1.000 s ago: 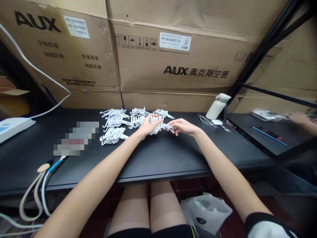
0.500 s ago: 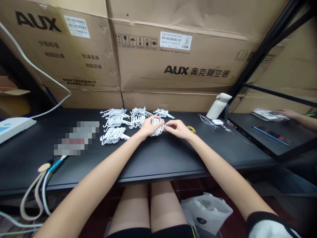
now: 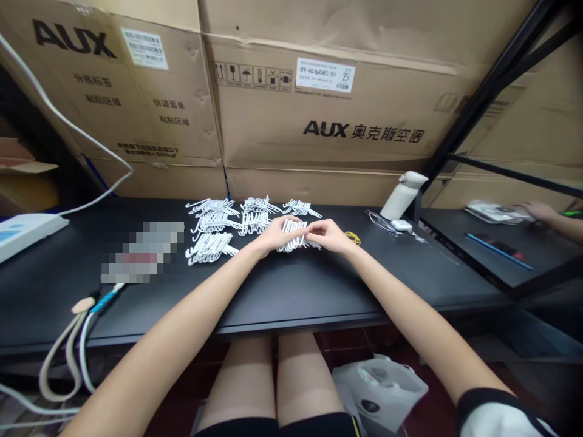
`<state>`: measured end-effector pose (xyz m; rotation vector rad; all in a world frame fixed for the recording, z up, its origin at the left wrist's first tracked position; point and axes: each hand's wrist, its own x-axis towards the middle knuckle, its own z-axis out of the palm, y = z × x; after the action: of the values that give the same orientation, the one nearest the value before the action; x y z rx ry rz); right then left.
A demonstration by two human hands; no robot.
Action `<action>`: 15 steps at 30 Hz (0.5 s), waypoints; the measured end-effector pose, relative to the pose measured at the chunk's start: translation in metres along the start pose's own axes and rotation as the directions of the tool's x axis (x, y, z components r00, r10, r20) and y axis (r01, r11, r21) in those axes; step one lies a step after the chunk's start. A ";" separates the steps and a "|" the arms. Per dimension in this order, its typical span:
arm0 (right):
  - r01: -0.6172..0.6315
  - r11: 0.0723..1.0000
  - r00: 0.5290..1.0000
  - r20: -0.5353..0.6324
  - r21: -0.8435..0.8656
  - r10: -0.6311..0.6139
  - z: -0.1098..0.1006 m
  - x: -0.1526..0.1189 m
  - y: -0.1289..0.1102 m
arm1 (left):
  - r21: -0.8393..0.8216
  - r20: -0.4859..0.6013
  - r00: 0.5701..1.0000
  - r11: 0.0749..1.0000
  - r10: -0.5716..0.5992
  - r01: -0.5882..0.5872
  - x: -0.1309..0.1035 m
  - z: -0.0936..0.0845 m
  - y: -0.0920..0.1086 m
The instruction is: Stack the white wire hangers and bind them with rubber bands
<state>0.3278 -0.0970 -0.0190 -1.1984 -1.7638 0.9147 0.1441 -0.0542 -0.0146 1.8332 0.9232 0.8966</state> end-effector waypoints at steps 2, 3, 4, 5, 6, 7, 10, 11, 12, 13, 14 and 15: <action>0.034 0.997 0.998 -0.044 -0.076 -0.037 0.001 0.000 0.001 | 0.015 -0.001 1.000 1.000 0.007 -0.007 0.000 0.000 0.000; 0.051 0.992 0.996 -0.069 -0.119 -0.060 0.001 0.000 0.001 | 0.021 -0.003 1.000 1.000 0.010 -0.010 0.000 0.001 -0.001; 0.063 0.986 0.993 -0.090 -0.153 -0.077 0.002 0.000 0.002 | 0.023 -0.007 1.000 1.000 0.012 -0.012 0.000 0.001 -0.001; 0.066 0.983 0.991 -0.103 -0.173 -0.085 0.002 0.000 0.001 | 0.023 -0.011 1.000 1.000 0.014 -0.013 0.000 0.001 0.000; 0.060 0.983 0.991 -0.107 -0.174 -0.080 0.001 0.000 0.001 | 0.022 -0.016 1.000 1.000 0.013 -0.012 0.000 0.001 0.000; 0.047 0.985 0.993 -0.103 -0.164 -0.064 0.001 0.001 0.000 | 0.021 -0.017 1.000 1.000 0.009 -0.009 0.000 0.001 0.000; -0.025 0.991 0.996 -0.084 -0.132 0.014 -0.001 0.001 -0.005 | 0.031 -0.011 1.000 1.000 0.000 0.000 -0.001 0.002 0.001; -0.048 0.991 0.996 -0.079 -0.125 0.039 -0.001 0.001 -0.006 | 0.033 -0.011 1.000 0.999 -0.003 0.003 -0.001 0.002 0.001; -0.067 0.991 0.996 -0.068 -0.114 0.059 -0.002 0.001 -0.007 | 0.028 -0.012 1.000 1.000 -0.007 0.007 -0.001 0.002 0.001; -0.077 0.992 0.996 -0.046 -0.096 0.073 -0.002 0.000 -0.007 | 0.011 -0.011 1.000 1.000 -0.012 0.012 -0.001 0.003 0.001; -0.079 0.994 0.997 -0.017 -0.075 0.078 -0.002 0.000 -0.008 | -0.018 -0.008 1.000 1.000 -0.021 0.020 -0.001 0.003 0.000; -0.076 0.996 0.997 0.018 -0.056 0.077 -0.002 0.000 -0.008 | -0.060 0.001 0.999 0.998 -0.037 0.037 -0.001 0.004 0.000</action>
<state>0.3270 -0.0989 -0.0112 -1.3043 -1.7798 0.9302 0.1473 -0.0561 -0.0163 1.7599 0.9178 0.8918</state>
